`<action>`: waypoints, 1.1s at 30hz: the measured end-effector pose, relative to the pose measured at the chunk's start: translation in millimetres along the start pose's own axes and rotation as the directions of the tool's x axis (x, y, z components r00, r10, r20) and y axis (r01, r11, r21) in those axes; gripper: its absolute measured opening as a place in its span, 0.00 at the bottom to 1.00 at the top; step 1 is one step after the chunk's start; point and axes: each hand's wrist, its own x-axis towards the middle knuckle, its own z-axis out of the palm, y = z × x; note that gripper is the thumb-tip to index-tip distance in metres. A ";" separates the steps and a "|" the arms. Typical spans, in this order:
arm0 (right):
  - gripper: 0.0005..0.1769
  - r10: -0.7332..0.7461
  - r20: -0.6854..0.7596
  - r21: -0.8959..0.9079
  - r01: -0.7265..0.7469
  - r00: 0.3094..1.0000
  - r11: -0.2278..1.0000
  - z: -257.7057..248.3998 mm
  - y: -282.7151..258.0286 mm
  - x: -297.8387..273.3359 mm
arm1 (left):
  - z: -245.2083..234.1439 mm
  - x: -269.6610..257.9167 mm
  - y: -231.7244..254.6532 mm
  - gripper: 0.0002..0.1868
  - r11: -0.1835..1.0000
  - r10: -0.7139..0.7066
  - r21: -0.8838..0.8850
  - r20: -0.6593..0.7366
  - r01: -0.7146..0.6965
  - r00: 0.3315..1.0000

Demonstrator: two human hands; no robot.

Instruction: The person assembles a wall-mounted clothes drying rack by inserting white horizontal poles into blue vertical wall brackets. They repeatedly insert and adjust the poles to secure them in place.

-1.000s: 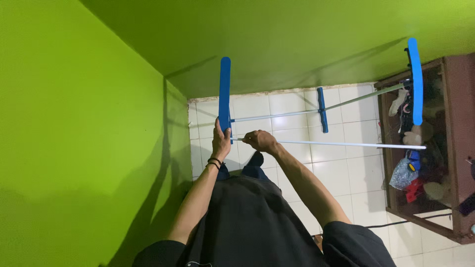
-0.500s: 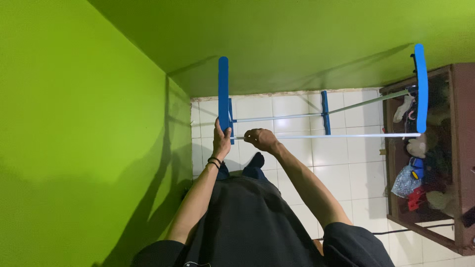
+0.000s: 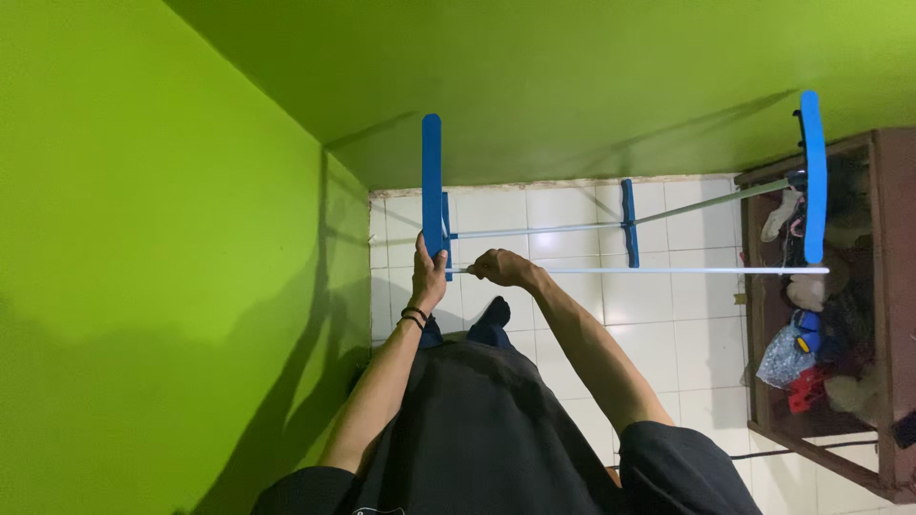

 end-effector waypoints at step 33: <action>0.11 -0.088 -0.452 -0.117 0.039 0.888 0.992 -12.3 26.2 -82.1 | 7.0 -34.3 87.7 0.40 0.524 0.508 0.769 0.062 -0.365 0.859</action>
